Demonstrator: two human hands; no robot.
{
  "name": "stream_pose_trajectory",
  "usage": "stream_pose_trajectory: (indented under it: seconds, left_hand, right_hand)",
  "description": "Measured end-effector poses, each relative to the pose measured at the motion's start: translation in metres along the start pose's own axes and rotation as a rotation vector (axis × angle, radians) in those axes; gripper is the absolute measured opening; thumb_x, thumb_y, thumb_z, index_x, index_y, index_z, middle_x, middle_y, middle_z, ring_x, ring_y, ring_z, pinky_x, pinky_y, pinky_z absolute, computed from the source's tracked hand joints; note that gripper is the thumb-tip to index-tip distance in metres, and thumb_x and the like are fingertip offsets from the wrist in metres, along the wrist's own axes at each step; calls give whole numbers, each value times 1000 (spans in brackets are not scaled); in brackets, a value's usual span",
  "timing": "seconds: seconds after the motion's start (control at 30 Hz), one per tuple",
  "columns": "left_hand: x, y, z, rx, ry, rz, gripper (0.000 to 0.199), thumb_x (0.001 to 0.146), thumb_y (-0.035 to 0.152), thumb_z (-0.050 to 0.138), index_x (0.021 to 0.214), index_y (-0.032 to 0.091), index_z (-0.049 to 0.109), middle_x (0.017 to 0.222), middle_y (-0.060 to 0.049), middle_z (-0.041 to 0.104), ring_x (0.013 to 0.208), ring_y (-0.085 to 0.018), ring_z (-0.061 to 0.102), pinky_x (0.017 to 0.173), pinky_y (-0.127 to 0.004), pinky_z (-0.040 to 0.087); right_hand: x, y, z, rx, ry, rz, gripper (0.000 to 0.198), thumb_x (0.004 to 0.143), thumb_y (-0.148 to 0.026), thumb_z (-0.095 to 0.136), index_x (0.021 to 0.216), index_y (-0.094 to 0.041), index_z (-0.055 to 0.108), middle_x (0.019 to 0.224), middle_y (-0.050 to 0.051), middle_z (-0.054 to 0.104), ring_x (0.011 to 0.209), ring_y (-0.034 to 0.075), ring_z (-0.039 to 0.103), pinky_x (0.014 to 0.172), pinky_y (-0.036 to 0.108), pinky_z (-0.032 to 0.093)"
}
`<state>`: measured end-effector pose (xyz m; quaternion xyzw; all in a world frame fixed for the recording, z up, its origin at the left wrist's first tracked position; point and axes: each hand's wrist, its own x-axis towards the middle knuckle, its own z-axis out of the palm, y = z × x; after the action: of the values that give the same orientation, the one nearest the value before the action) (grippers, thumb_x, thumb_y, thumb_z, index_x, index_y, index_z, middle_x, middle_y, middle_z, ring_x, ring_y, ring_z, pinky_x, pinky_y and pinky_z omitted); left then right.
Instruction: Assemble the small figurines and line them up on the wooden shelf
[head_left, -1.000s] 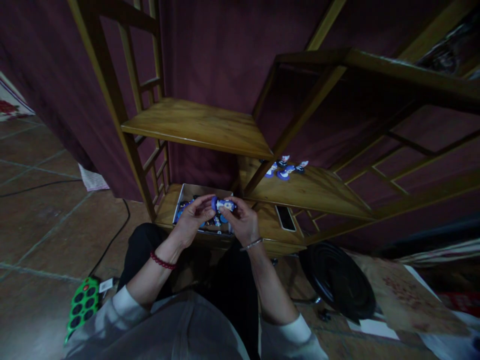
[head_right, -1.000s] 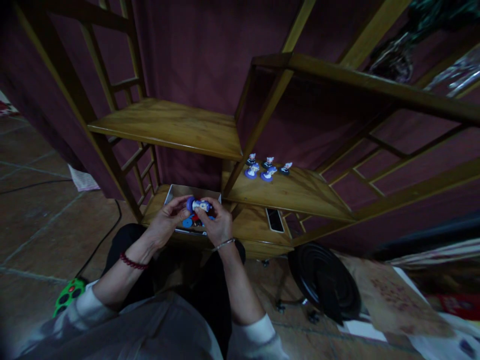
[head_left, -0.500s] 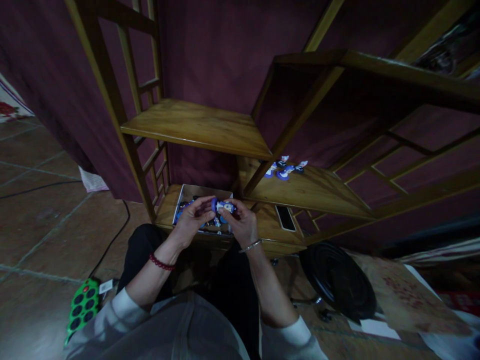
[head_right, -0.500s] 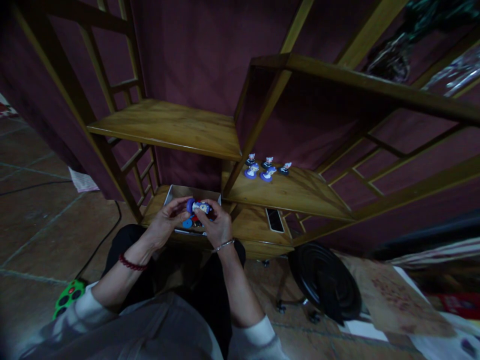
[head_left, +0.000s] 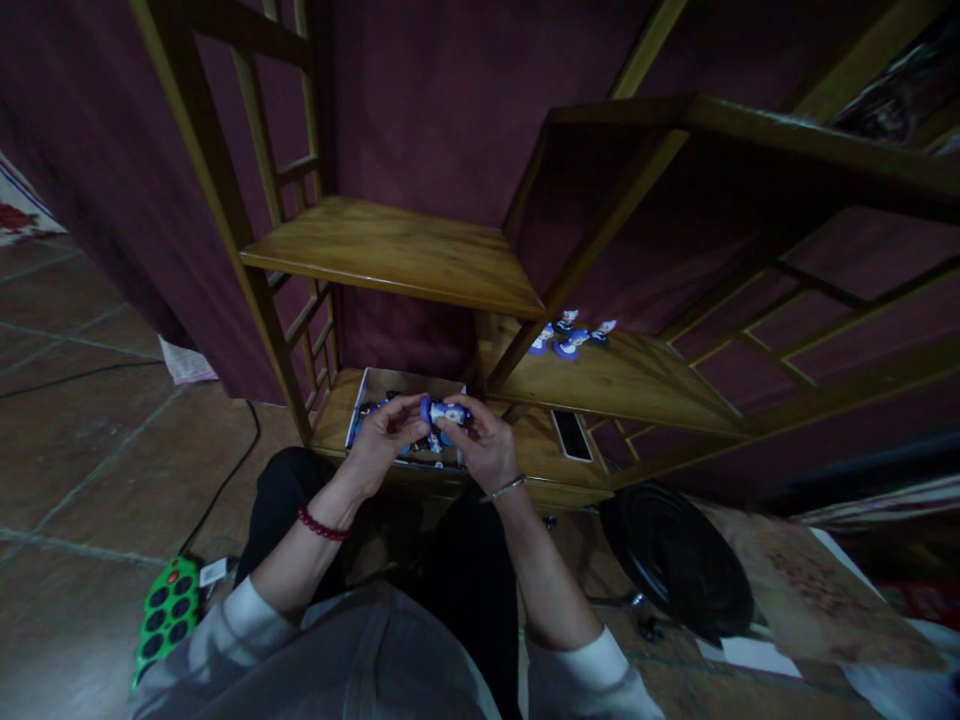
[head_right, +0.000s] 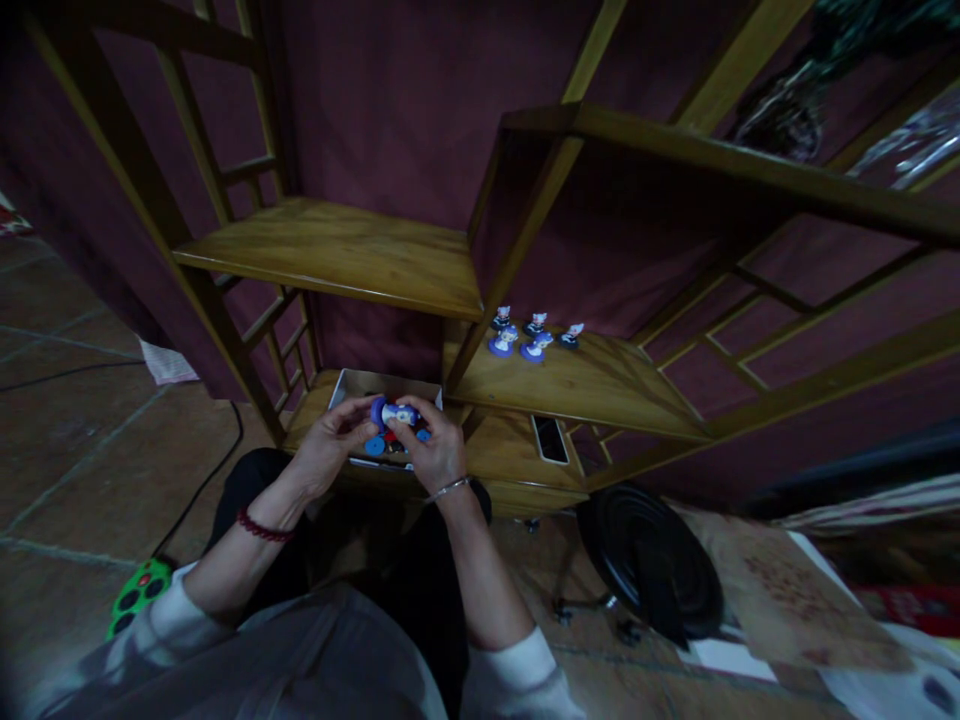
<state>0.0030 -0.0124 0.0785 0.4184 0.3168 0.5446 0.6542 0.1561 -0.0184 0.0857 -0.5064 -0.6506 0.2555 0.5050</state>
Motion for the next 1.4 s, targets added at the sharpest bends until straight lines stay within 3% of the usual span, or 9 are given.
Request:
stream_pose_trajectory:
  seconds: [0.5,0.8,0.97,1.23,1.4]
  left_hand:
    - [-1,-1,-4,-19,8,-44,37,61,25,76,97,21,69,96,-3,68,94,-19,59,92,-35,41]
    - [-5,-2,0,-71,-95,-53,35,70,31,69,102,19,67,102,-4,67,99,-20,58,97,-37,40]
    - [-3,-6,4,-167,-32,-75,29,68,28,70,93,14,69,94,-5,68,94,-19,60,95,-37,42]
    - [3,-18,0,-386,282,-235,2,69,8,63,70,9,64,75,-5,67,74,-14,62,85,-40,50]
    - [4,-16,-2,-389,312,-296,8,74,4,55,72,9,61,74,-7,67,72,-14,63,83,-39,52]
  right_hand:
    - [8,-23,-12,-222,-122,-154,20,78,-31,57,96,-25,63,92,1,68,84,18,62,78,30,48]
    - [11,-22,-9,-290,-140,-243,17,79,-26,56,95,-24,62,93,5,61,89,19,59,80,30,47]
    - [16,-21,-3,-335,-186,-220,16,78,-19,55,93,-21,61,93,5,61,84,16,58,74,28,48]
    - [15,4,14,-354,-189,-65,30,75,-24,58,105,-22,56,91,2,64,64,13,55,65,27,47]
    - [14,12,19,-318,-172,-22,28,74,-27,60,101,-24,59,89,1,64,70,14,56,67,27,48]
